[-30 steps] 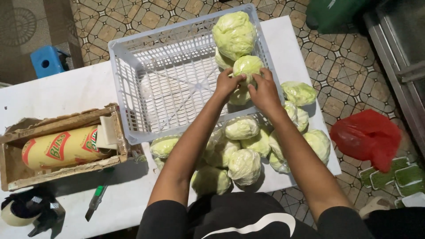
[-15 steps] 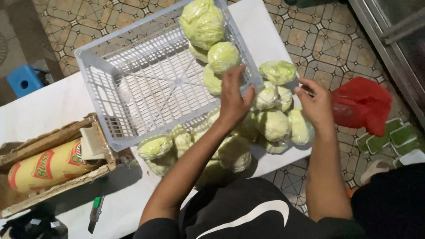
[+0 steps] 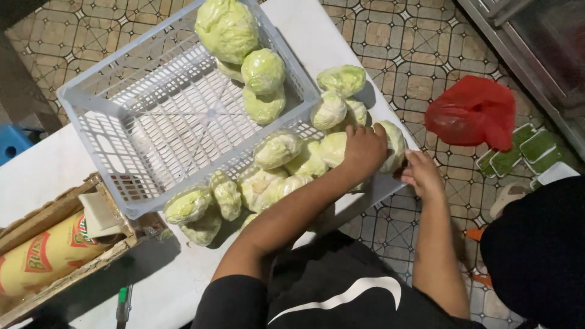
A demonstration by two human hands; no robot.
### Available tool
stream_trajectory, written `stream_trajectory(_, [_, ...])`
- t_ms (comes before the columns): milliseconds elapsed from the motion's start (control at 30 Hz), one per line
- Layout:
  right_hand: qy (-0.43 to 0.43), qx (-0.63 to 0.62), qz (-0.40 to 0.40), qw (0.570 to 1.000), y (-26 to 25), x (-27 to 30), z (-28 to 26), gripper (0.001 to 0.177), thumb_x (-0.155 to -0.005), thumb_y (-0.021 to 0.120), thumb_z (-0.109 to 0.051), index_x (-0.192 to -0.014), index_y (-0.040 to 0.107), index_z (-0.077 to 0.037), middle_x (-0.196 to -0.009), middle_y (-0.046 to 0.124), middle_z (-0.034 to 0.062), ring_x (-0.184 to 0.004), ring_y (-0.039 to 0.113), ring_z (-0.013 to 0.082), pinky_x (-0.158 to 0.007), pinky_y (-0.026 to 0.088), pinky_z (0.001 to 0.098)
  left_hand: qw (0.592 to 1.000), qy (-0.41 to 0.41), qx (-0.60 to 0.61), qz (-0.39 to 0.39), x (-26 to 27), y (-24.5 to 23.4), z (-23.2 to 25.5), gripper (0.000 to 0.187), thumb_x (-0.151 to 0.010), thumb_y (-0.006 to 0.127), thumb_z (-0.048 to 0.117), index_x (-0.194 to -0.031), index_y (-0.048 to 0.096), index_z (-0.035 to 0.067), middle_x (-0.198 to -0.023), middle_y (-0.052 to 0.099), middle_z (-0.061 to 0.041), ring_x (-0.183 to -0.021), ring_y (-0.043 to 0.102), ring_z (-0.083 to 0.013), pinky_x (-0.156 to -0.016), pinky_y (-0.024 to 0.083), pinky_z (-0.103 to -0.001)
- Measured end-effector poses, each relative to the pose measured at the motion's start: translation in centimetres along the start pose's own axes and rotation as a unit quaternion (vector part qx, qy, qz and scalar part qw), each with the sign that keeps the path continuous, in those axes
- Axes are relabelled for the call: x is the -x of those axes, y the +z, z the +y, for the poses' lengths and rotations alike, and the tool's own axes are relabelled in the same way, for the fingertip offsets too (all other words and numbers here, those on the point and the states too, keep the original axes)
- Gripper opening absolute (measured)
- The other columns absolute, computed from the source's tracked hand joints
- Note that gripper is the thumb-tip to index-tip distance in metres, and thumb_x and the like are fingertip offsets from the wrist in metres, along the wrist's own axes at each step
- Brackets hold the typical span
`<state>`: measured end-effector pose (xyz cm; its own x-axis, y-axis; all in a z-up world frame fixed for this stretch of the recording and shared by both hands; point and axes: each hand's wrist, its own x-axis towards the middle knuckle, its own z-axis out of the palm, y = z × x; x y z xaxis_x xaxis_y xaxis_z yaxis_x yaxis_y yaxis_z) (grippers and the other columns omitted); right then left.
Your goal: Wrapping individual cabbages in plastic film and organizing them into a storage crate.
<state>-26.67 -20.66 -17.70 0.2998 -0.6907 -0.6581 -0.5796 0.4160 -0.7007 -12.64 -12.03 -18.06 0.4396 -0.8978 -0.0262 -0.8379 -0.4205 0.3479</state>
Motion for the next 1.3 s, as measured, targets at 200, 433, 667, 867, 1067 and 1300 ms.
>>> stream_trajectory(200, [-0.085, -0.179, -0.123, 0.973, -0.9, -2.3, 4.6, 0.037, -0.102, 0.066, -0.016, -0.138, 0.058, -0.01, -0.106, 0.055, -0.0022, -0.079, 0.052, 0.0091, -0.073, 0.061, 0.0334, 0.997, -0.017, 0.023, -0.066, -0.6, -0.2, -0.2, 0.057, -0.087, 0.066, 0.042, -0.123, 0.051, 0.0, -0.102, 0.071, -0.023, -0.101, 0.069, -0.0433, -0.089, 0.041, -0.056])
stream_trajectory(433, [-0.101, -0.203, -0.162, 0.961, -3.4, -1.7, 3.3, 0.057, -0.092, 0.041, 0.011, -0.147, 0.047, -0.003, -0.125, 0.054, 0.0126, -0.098, 0.059, 0.0246, -0.099, 0.054, 0.0611, 0.992, -0.004, 0.105, -0.07, -0.1, -0.7, -1.5, 0.061, -0.084, 0.073, 0.034, -0.131, 0.047, 0.004, -0.109, 0.069, -0.026, -0.109, 0.069, -0.0481, -0.092, 0.046, -0.058])
stream_trajectory(667, [-0.183, -0.14, -0.113, 0.967, -2.5, -0.7, -0.7, 0.058, -0.097, 0.063, 0.003, -0.152, 0.045, 0.001, -0.109, 0.045, 0.0055, -0.098, 0.058, 0.0233, -0.086, 0.059, 0.0631, 0.968, -0.025, 0.249, -0.021, 0.6, -4.7, -2.4, 0.082, -0.086, 0.076, 0.034, -0.15, 0.036, 0.002, -0.125, 0.058, -0.034, -0.119, 0.06, -0.0582, -0.098, 0.052, -0.062])
stream_trajectory(867, [-0.171, -0.133, -0.089, 0.972, -2.7, -1.1, -1.6, 0.044, -0.104, 0.047, -0.001, -0.148, 0.051, -0.002, -0.115, 0.054, 0.0098, -0.093, 0.058, 0.0202, -0.078, 0.062, 0.0501, 0.947, -0.019, 0.315, 0.055, 1.4, -5.0, -3.0, 0.085, -0.083, 0.078, 0.04, -0.151, 0.04, 0.005, -0.129, 0.052, -0.03, -0.114, 0.058, -0.0514, -0.092, 0.052, -0.057])
stream_trajectory(1067, [-0.222, -0.072, -0.089, 0.968, -2.2, 2.2, -5.0, 0.064, -0.093, 0.069, -0.024, -0.15, 0.052, -0.001, -0.128, 0.066, 0.0138, -0.096, 0.064, 0.0209, -0.077, 0.057, 0.0312, 0.927, -0.04, 0.337, 0.158, 2.4, -7.6, -2.6, 0.084, -0.083, 0.069, 0.057, -0.149, 0.043, 0.014, -0.128, 0.051, -0.02, -0.114, 0.056, -0.0376, -0.086, 0.053, -0.049])
stream_trajectory(1300, [-0.189, 0.005, -0.05, 0.981, 2.4, 5.8, -10.9, 0.04, -0.108, 0.048, -0.006, -0.145, 0.062, -0.012, -0.091, 0.06, 0.0027, -0.066, 0.054, 0.0063, -0.065, 0.053, 0.0172, 0.871, -0.133, 0.447, 0.154, 5.3, -12.9, -6.3, 0.088, -0.076, 0.071, 0.061, -0.151, 0.044, 0.023, -0.139, 0.045, -0.018, -0.123, 0.058, -0.0334, -0.099, 0.059, -0.048])
